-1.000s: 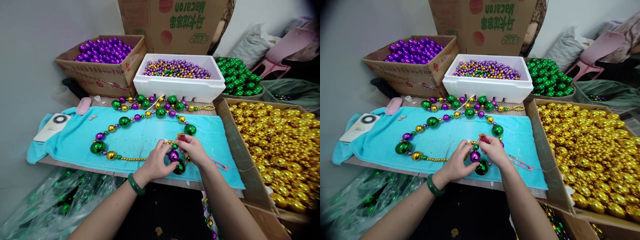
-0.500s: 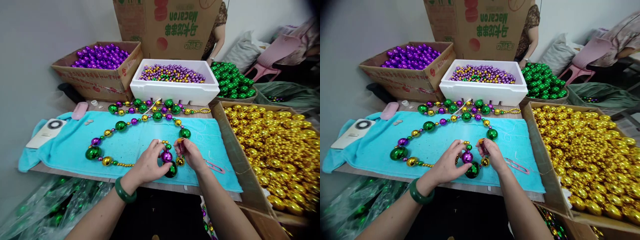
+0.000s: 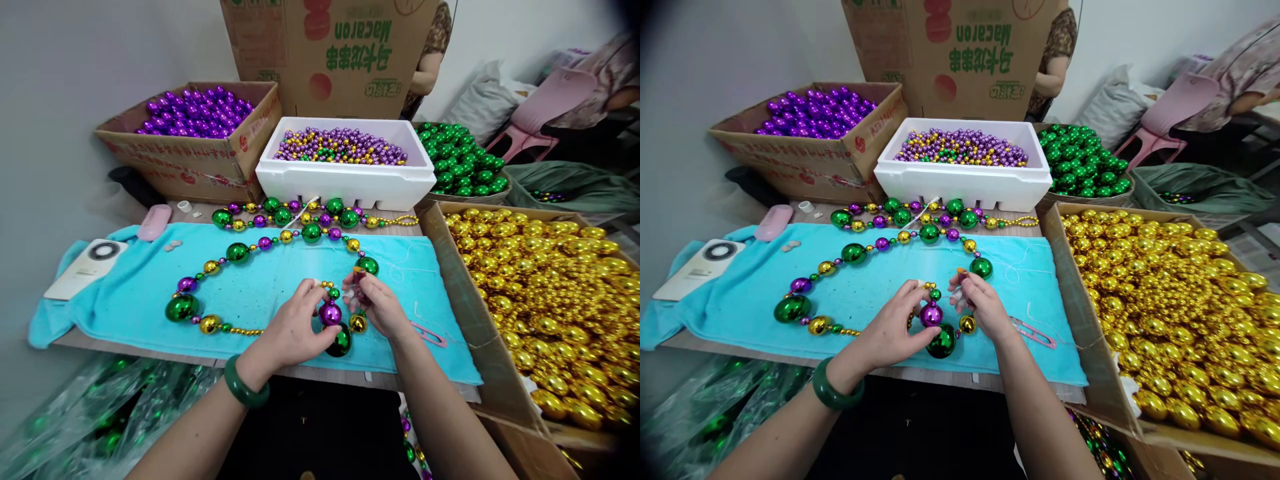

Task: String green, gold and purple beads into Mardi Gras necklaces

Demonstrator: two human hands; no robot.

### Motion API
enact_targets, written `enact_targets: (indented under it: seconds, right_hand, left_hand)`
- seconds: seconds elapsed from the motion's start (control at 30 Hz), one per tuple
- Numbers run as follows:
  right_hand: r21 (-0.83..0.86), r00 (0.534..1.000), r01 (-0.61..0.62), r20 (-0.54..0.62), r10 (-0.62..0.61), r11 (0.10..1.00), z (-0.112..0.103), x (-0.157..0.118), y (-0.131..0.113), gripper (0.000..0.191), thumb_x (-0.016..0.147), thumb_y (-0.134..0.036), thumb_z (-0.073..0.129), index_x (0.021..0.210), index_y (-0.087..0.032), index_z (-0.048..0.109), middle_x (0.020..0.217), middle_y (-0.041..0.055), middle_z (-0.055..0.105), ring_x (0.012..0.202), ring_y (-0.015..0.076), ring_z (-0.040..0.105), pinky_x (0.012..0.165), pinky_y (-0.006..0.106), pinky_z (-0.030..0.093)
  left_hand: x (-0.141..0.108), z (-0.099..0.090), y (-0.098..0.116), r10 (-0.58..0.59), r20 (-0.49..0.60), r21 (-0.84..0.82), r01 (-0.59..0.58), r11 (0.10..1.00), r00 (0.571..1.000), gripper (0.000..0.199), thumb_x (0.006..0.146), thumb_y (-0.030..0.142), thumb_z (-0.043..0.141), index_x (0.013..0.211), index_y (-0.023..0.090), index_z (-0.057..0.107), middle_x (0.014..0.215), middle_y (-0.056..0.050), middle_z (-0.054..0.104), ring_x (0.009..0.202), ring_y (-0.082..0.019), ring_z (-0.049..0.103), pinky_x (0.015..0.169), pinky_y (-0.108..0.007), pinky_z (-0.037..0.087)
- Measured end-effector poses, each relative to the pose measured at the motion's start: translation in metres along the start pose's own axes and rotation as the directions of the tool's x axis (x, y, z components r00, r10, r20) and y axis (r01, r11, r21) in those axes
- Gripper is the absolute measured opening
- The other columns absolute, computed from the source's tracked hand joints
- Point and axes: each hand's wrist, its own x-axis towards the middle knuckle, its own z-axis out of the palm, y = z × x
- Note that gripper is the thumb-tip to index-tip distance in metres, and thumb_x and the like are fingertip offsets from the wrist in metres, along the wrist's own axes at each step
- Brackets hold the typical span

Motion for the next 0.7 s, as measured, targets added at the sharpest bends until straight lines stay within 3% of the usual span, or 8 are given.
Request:
enact_targets:
  seconds: [0.13,0.3,0.43,0.53,0.63,0.7]
  right_hand:
    - [-0.083,0.997,0.069,-0.016,-0.071,0.994,-0.0042,0.0013,0.0013,0.028,0.063,-0.026,0.075,0.078,-0.019,0.053,0.068,-0.0032,0.06,0.053,0.0088,0.053,0.049,0.021,0.041]
    - [-0.136,1.0,0.009,-0.019,-0.012,0.991,-0.0067,0.0028,0.004,0.033,0.053,-0.022,0.08,0.074,-0.019,0.055,0.054,-0.0072,0.053,0.042,0.0068,0.047,0.039,0.019,0.038]
    - [-0.146,0.998,-0.034,-0.06,0.025,0.989,-0.0054,0.0032,0.004,0.034,0.054,-0.027,0.081,0.076,-0.019,0.057,0.054,-0.0063,0.055,0.041,0.0086,0.049,0.037,0.019,0.037]
    - [-0.138,0.998,0.002,-0.067,-0.012,0.99,-0.0055,0.0029,0.0031,0.035,0.053,-0.028,0.082,0.077,-0.019,0.059,0.053,-0.0063,0.054,0.044,0.0078,0.048,0.04,0.018,0.035]
    - [-0.089,1.0,0.001,-0.019,-0.003,0.996,-0.0067,0.0023,0.0027,0.034,0.066,-0.047,0.071,0.079,-0.018,0.063,0.056,-0.0025,0.057,0.048,0.0082,0.047,0.044,0.019,0.035]
    - [-0.043,0.999,-0.043,-0.019,0.042,0.998,-0.0064,0.0023,0.0028,0.045,0.075,-0.06,0.056,0.075,-0.016,0.065,0.055,0.0008,0.057,0.049,0.0096,0.048,0.046,0.021,0.036]
  left_hand:
    - [-0.0002,0.0011,-0.0003,0.005,0.001,-0.003,-0.005,1.0,1.0,0.032,0.073,0.031,0.059,0.1,0.019,0.047,0.108,-0.007,0.043,0.082,-0.017,0.051,0.076,-0.035,0.047]
    - [0.0007,0.0004,0.0026,-0.005,0.021,0.013,0.005,1.0,1.0,0.029,0.073,0.031,0.057,0.097,0.019,0.047,0.103,-0.006,0.042,0.083,-0.017,0.05,0.075,-0.035,0.047]
    - [0.0012,0.0003,0.0038,-0.017,0.026,0.02,0.017,1.0,1.0,0.028,0.073,0.031,0.057,0.096,0.019,0.047,0.105,-0.006,0.042,0.085,-0.018,0.05,0.076,-0.035,0.047]
    - [0.0009,0.0005,0.0034,-0.017,0.028,0.02,0.016,1.0,0.999,0.03,0.073,0.031,0.057,0.099,0.019,0.047,0.106,-0.006,0.042,0.086,-0.018,0.051,0.077,-0.035,0.047]
    - [0.0007,0.0007,0.0034,-0.013,0.028,0.025,0.012,1.0,1.0,0.031,0.073,0.031,0.058,0.1,0.02,0.047,0.106,-0.006,0.042,0.085,-0.017,0.051,0.077,-0.035,0.047]
    - [0.0009,0.001,0.004,-0.004,0.024,0.035,0.003,0.999,1.0,0.03,0.073,0.031,0.058,0.099,0.02,0.047,0.105,-0.005,0.042,0.086,-0.018,0.051,0.077,-0.035,0.047]
